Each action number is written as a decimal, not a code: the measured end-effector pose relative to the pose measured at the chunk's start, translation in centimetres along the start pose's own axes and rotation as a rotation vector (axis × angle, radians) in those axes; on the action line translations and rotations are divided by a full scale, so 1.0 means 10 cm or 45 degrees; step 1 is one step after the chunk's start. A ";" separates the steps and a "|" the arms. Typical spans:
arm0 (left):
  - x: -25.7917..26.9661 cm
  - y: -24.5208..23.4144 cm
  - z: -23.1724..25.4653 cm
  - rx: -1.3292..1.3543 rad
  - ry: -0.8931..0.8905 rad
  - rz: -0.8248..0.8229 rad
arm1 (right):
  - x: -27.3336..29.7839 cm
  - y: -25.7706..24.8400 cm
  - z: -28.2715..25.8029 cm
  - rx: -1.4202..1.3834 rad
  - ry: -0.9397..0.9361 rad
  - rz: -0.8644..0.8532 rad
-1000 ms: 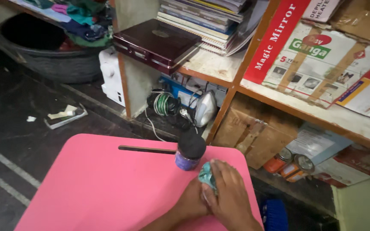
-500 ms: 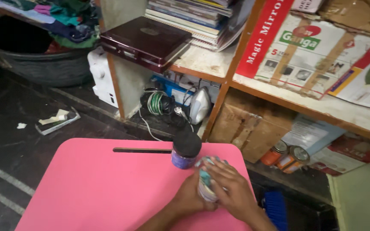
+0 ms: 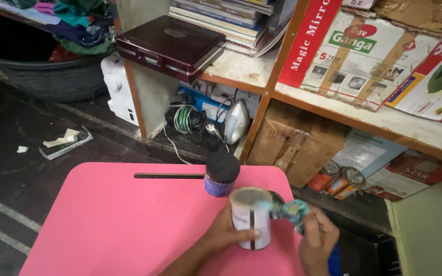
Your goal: The person cleans a variety of household objects including canisters, bottles, and a folding laptop desk using a cloth.
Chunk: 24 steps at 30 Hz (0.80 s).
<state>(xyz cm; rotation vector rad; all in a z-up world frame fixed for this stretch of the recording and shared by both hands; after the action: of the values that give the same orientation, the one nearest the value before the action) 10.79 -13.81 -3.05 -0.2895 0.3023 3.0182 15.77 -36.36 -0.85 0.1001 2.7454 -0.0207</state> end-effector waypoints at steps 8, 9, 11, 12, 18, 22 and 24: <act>-0.13 -0.16 -1.04 0.575 -0.078 0.198 | 0.73 1.01 -0.46 0.802 -0.891 -0.416; -0.14 -0.15 -1.08 0.708 -0.121 0.182 | 0.79 1.10 -0.53 0.955 -1.066 -0.471; -0.08 -0.03 -1.07 0.990 -0.220 0.158 | 0.60 1.02 -0.57 0.741 -0.722 -0.565; -0.06 -0.01 -1.01 1.033 -0.278 0.164 | 0.47 1.00 -0.58 0.633 -0.556 -0.597; 0.02 -0.01 -0.40 1.212 -0.264 0.184 | 0.41 1.03 -0.66 0.383 -0.417 -0.655; -0.01 -0.02 -0.28 1.244 -0.289 0.223 | 0.56 0.89 -0.56 0.347 -0.284 -0.511; -0.01 0.00 -0.26 1.248 -0.280 0.218 | 0.49 0.91 -0.62 0.307 -0.448 -0.488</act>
<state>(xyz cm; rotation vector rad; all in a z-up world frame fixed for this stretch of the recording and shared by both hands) 11.39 -14.38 -5.47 0.1608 1.7222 2.5864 9.51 -26.82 3.03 -0.3341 2.3596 -0.4322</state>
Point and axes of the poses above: each hand's wrist, its own x-axis away from the middle knuckle, its own y-axis out of the palm, z = x × y, the point moved 6 cm from there along -x, towards the middle knuckle, and after that the axes turned 3 degrees about z, right-handed, at the moved point
